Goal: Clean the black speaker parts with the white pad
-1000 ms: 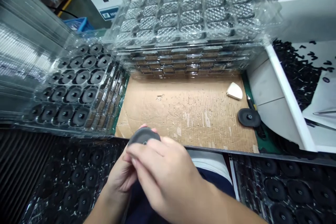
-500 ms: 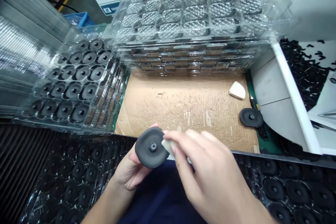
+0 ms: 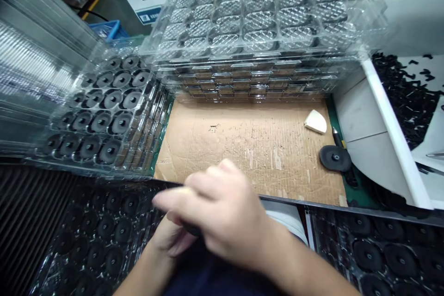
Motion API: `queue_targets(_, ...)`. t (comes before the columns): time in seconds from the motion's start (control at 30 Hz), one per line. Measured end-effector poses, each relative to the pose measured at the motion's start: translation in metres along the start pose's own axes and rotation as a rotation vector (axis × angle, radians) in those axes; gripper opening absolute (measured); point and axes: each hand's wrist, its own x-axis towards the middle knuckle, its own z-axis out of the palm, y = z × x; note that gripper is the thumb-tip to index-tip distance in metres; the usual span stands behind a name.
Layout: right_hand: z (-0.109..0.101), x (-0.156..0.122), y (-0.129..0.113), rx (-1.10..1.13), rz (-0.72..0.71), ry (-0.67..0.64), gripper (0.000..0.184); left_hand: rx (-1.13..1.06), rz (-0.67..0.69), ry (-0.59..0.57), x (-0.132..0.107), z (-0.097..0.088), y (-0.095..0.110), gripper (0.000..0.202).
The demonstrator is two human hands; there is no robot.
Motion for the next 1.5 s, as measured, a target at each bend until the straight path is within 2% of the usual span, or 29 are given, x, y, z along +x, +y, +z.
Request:
queue_targets(0.03,0.001,-0.002,0.009,0.014,0.082,0.048,0.028,-0.081,-0.025,-0.023,-0.001,-0.001,0.0,0.047)
queue_targets(0.1,0.004,-0.008,0.035,-0.014,0.333,0.14,0.025,-0.278,-0.08,-0.08,-0.002,-0.003,0.0,0.043)
queue_targets(0.17,0.012,-0.019,0.065,-0.054,0.53,0.155,0.024,-0.431,-0.096,-0.124,-0.004,-0.005,0.001,0.043)
queue_targets(0.23,0.025,-0.033,0.09,-0.076,0.593,0.125,0.024,-0.494,-0.075,-0.148,-0.005,-0.007,0.002,0.046)
queue_targets(0.3,0.039,-0.047,0.102,-0.101,0.613,0.148,0.027,-0.528,-0.079,-0.165,-0.005,-0.008,0.002,0.052)
queue_targets(0.43,0.05,-0.062,0.085,-0.117,0.651,0.241,0.033,-0.579,-0.121,-0.191,-0.004,-0.009,0.002,0.055)
queue_targets(0.53,0.044,-0.062,0.064,-0.048,0.632,0.204,0.026,-0.611,-0.144,-0.219,-0.003,-0.009,0.004,0.056)
queue_targets(0.63,0.037,-0.061,0.055,0.014,0.645,0.154,0.026,-0.597,-0.139,-0.213,-0.003,-0.009,0.006,0.053)
queue_targets(0.7,0.034,-0.063,0.055,0.027,0.684,0.161,0.032,-0.532,-0.079,-0.15,-0.002,-0.01,0.006,0.051)
queue_targets(0.77,0.033,-0.065,0.056,0.038,0.718,0.176,0.033,-0.348,0.066,-0.038,-0.003,-0.013,0.005,0.062)
queue_targets(0.87,0.034,-0.069,0.056,0.069,0.741,0.174,0.032,0.222,0.369,0.134,-0.003,-0.021,0.001,0.096)
queue_targets(0.97,0.036,-0.071,0.053,0.096,0.752,0.177,0.031,0.787,0.621,0.135,-0.002,-0.027,-0.002,0.11)
queue_targets(1.03,0.037,-0.073,0.048,0.103,0.754,0.188,0.03,0.993,0.719,0.082,-0.002,-0.028,-0.003,0.11)
queue_targets(1.13,0.033,-0.074,0.04,0.208,0.76,0.249,0.026,1.077,0.749,0.049,-0.002,-0.027,-0.001,0.11)
queue_targets(1.23,0.027,-0.07,0.028,0.404,0.735,0.313,0.025,1.012,0.711,0.044,-0.003,-0.027,-0.001,0.109)
queue_targets(1.33,0.025,-0.062,0.021,0.541,0.688,0.198,0.024,0.923,0.631,0.024,-0.004,-0.029,-0.003,0.106)
queue_targets(1.4,0.028,-0.059,0.023,0.673,0.738,0.135,0.018,0.91,0.567,0.009,-0.006,-0.03,-0.003,0.102)
queue_targets(1.5,0.038,-0.059,0.033,0.892,0.854,0.192,0.021,0.949,0.457,0.024,-0.011,-0.031,0.001,0.083)
